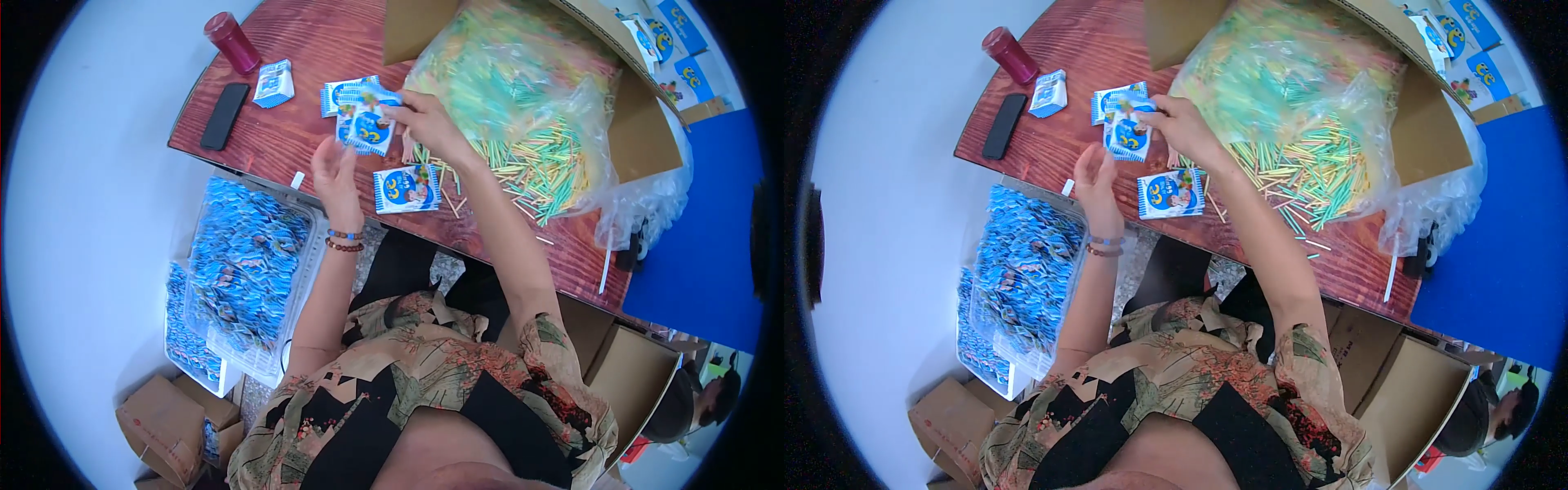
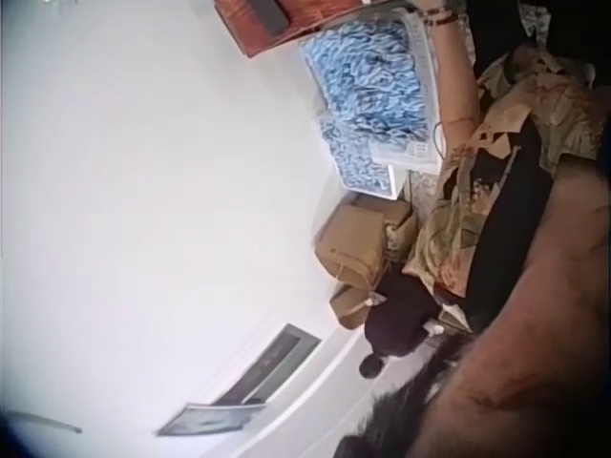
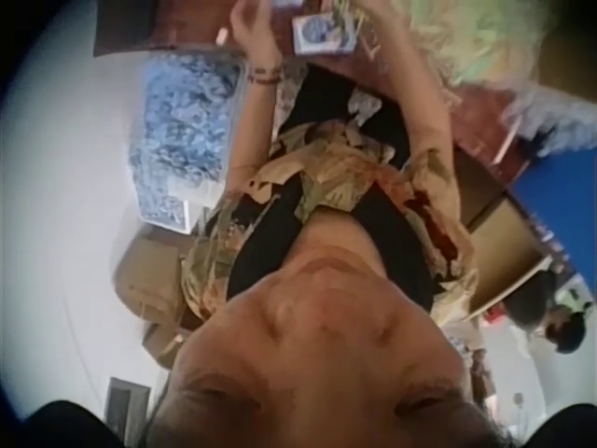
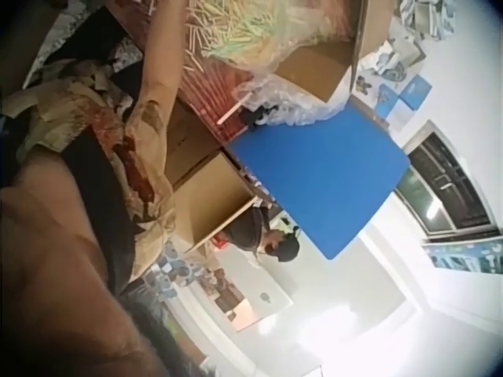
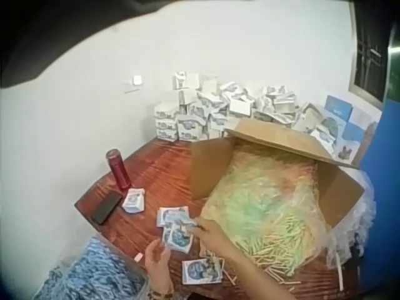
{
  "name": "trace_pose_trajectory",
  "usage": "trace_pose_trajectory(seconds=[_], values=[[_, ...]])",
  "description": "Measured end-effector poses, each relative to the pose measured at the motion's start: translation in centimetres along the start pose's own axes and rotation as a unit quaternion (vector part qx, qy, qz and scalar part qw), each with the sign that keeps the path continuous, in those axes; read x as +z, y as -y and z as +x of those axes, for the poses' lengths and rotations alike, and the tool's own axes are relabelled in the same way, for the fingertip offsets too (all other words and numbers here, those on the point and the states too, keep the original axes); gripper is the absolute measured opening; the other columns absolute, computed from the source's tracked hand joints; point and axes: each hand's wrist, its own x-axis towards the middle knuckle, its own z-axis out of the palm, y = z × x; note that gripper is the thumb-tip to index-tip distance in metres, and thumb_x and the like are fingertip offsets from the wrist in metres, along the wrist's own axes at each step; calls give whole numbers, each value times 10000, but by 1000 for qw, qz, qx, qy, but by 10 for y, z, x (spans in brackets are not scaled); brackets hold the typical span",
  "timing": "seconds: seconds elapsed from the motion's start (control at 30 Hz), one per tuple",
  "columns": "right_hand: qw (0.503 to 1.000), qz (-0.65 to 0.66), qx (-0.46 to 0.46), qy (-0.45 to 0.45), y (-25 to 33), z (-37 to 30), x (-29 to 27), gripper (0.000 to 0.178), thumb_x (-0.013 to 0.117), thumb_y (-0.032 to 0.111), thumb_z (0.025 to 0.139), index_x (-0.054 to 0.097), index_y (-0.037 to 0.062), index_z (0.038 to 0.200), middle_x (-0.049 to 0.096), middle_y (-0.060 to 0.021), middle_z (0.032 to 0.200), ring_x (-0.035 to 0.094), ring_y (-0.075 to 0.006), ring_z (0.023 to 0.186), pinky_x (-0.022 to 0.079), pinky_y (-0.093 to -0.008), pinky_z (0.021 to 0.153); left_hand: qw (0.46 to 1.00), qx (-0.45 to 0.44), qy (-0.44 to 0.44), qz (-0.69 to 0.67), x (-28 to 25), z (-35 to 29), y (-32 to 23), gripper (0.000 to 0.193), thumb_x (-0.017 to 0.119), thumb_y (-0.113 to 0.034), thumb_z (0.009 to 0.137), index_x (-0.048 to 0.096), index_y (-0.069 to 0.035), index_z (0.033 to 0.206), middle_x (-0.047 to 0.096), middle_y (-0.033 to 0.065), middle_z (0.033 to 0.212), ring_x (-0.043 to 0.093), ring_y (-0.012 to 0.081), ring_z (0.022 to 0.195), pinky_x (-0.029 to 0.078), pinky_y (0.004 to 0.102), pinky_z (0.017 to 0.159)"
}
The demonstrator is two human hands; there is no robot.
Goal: Packaging small blue cards and yellow plastic strips into sets.
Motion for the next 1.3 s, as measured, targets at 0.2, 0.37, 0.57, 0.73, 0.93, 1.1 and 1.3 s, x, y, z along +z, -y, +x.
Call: trace_pose_trajectory(seconds=[0.2,0.37,0.57,0.73,0.93,1.1,1.3], values=[[950,-311,7,-18,-37,41,45,233,628,250,886,644,18,904,641,-112,743,619,-172,627,454,-338,558,978,14,12,206,-29,-17,-3,315,662,-94,871,562,-26,1162,581,68,1024,555,170,963,459,328,869],[966,-226,-42,-119,-60,34,28,193,611,153,872,619,-15,968,668,-159,860,666,-245,775,505,-351,716,806,158,131,555,-13,-25,4,462,775,-365,710,605,-107,1054,563,87,1037,482,315,1042,325,465,864],[939,-340,25,-34,-11,-52,1,291,664,234,837,628,26,1038,664,-127,941,647,-272,873,497,-362,766,805,145,150,555,-14,-20,2,422,784,-273,704,570,-97,1022,544,82,1008,472,318,1000,325,457,815],[929,-366,-11,-58,-34,-83,-12,288,709,220,781,640,42,996,614,-111,966,612,-265,887,481,-360,764,833,203,153,491,-8,-21,8,351,761,-195,726,562,-89,995,530,86,958,472,301,969,330,429,812],[946,-312,-14,-85,-47,-80,-11,204,713,136,766,645,37,931,615,-98,930,596,-251,849,466,-354,735,847,188,115,484,-12,-21,16,250,764,-187,725,586,-82,867,545,51,888,494,261,918,323,410,816],[928,-295,-157,-162,-50,-78,-14,140,695,127,785,657,31,879,635,-89,884,582,-243,828,460,-346,735,804,291,102,509,-13,-17,11,188,749,-216,757,672,-51,805,623,47,954,544,223,958,305,396,859],[952,-256,-114,-121,-46,-86,-23,153,672,124,822,648,21,933,643,-84,854,592,-208,863,461,-312,749,783,326,128,514,-4,-17,0,176,742,-143,762,704,-56,909,650,48,984,554,222,1011,331,388,881]])
